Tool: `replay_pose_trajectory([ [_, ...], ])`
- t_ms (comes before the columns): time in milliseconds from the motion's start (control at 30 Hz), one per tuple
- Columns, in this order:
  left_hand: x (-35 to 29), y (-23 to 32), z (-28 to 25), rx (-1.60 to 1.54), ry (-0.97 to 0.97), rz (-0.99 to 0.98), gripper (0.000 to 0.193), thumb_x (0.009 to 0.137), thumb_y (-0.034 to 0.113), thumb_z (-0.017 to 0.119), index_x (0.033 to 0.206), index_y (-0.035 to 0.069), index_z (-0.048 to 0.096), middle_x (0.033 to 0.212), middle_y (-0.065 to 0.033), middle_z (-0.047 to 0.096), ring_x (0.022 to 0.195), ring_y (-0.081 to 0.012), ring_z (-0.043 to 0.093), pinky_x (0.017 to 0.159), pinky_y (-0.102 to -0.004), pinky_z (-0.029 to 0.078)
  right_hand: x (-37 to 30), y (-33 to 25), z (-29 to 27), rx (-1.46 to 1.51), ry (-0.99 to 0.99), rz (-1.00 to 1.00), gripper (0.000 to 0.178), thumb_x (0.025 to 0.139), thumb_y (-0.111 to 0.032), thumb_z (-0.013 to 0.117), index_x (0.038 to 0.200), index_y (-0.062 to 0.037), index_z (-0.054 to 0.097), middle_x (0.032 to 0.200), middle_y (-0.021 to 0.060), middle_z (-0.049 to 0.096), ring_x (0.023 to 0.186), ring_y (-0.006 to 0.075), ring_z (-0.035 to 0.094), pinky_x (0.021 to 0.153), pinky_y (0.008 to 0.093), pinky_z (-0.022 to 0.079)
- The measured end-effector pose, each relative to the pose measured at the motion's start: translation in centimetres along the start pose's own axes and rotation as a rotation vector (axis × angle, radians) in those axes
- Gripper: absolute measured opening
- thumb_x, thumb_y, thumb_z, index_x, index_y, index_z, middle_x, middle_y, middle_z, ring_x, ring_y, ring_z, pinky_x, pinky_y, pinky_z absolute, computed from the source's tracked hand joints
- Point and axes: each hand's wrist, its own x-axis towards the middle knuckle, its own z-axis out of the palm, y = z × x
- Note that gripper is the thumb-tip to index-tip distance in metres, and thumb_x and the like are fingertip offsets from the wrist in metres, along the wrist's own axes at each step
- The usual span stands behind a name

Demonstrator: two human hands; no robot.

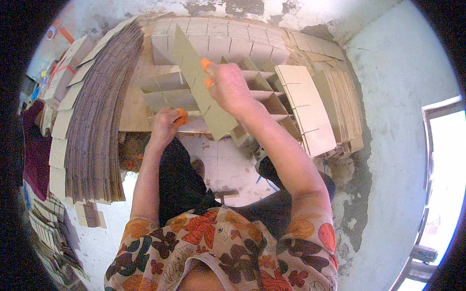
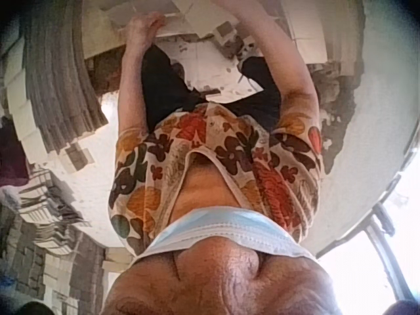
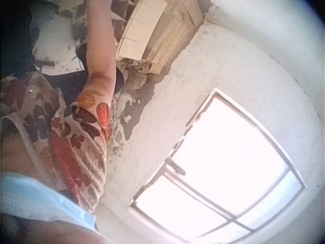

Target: The person sits on the floor and repeatedly folds pre-scored cardboard sheets into box dividers. They insert each folded divider into a larger cardboard box, arranging them side by side to form a grid of compartments.

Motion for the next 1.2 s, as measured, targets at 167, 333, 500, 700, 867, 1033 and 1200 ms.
replay_pose_trajectory([
  [167,-0.1,0.1,-0.1,0.022,-0.008,-0.042,0.016,0.068,0.008,0.072,0.083,0.006,0.068,0.072,-0.0129,0.059,0.07,-0.0308,0.058,0.062,-0.0395,0.046,-0.5,-0.8,-0.1,0.001,-0.067,0.065,0.008,0.072,-0.001,0.059,0.077,0.0047,0.057,0.075,0.0276,0.057,0.075,0.0438,0.059,0.066,0.0475,0.047],
  [333,0.0,0.5,-0.1,0.055,-0.007,-0.012,0.016,0.068,0.008,0.072,0.083,0.006,0.068,0.072,-0.0123,0.059,0.071,-0.0306,0.057,0.063,-0.0402,0.046,-0.6,2.0,3.0,0.02,-0.026,-0.086,0.011,0.076,-0.003,0.064,0.08,0.005,0.058,0.081,0.0249,0.061,0.065,0.0395,0.056,0.061,0.0399,0.047],
  [500,0.2,0.2,0.3,0.043,-0.015,-0.019,0.016,0.067,0.009,0.072,0.083,0.007,0.068,0.072,-0.0126,0.06,0.072,-0.0314,0.058,0.065,-0.0407,0.046,-0.6,2.3,6.1,-0.097,-0.289,0.029,0.008,0.074,-0.002,0.057,0.079,0.0037,0.059,0.08,0.0254,0.06,0.08,0.0413,0.061,0.069,0.0478,0.048],
  [700,0.5,-0.2,0.6,0.052,-0.04,0.008,0.016,0.068,0.009,0.072,0.083,0.007,0.068,0.072,-0.012,0.061,0.073,-0.0316,0.058,0.065,-0.0407,0.046,-1.8,1.7,6.4,-0.224,-0.384,-0.003,0.019,0.083,-0.017,0.058,0.09,0.0004,0.061,0.086,0.0225,0.062,0.083,0.0388,0.062,0.071,0.0464,0.051],
  [867,0.5,0.9,-0.5,0.069,-0.112,-0.071,0.037,0.066,0.012,0.075,0.101,0.007,0.065,0.094,-0.0124,0.063,0.09,-0.0318,0.058,0.077,-0.0401,0.047,-3.9,3.9,1.3,-0.266,0.028,0.066,0.019,0.086,-0.022,0.056,0.096,-0.0072,0.062,0.089,0.0162,0.063,0.083,0.0361,0.062,0.072,0.0463,0.051],
  [1033,2.3,4.5,-1.2,0.275,-0.114,0.099,0.085,0.061,0.019,0.08,0.135,0.005,0.041,0.14,-0.0132,0.043,0.129,-0.0287,0.039,0.106,-0.0409,0.031,-9.9,14.5,-8.6,-0.72,0.326,0.34,0.048,0.081,-0.029,0.068,0.121,-0.0075,0.054,0.113,0.0172,0.06,0.103,0.035,0.055,0.086,0.0441,0.047],
  [1200,3.0,3.9,-0.4,0.43,-0.438,0.082,0.093,0.061,0.026,0.081,0.139,0.003,0.034,0.145,-0.0151,0.034,0.137,-0.0273,0.029,0.112,-0.0434,0.022,-16.6,22.4,-14.7,-0.542,0.148,0.824,0.063,0.072,-0.043,0.076,0.118,-0.0049,0.056,0.108,0.0197,0.063,0.101,0.0324,0.059,0.082,0.0438,0.048],
])
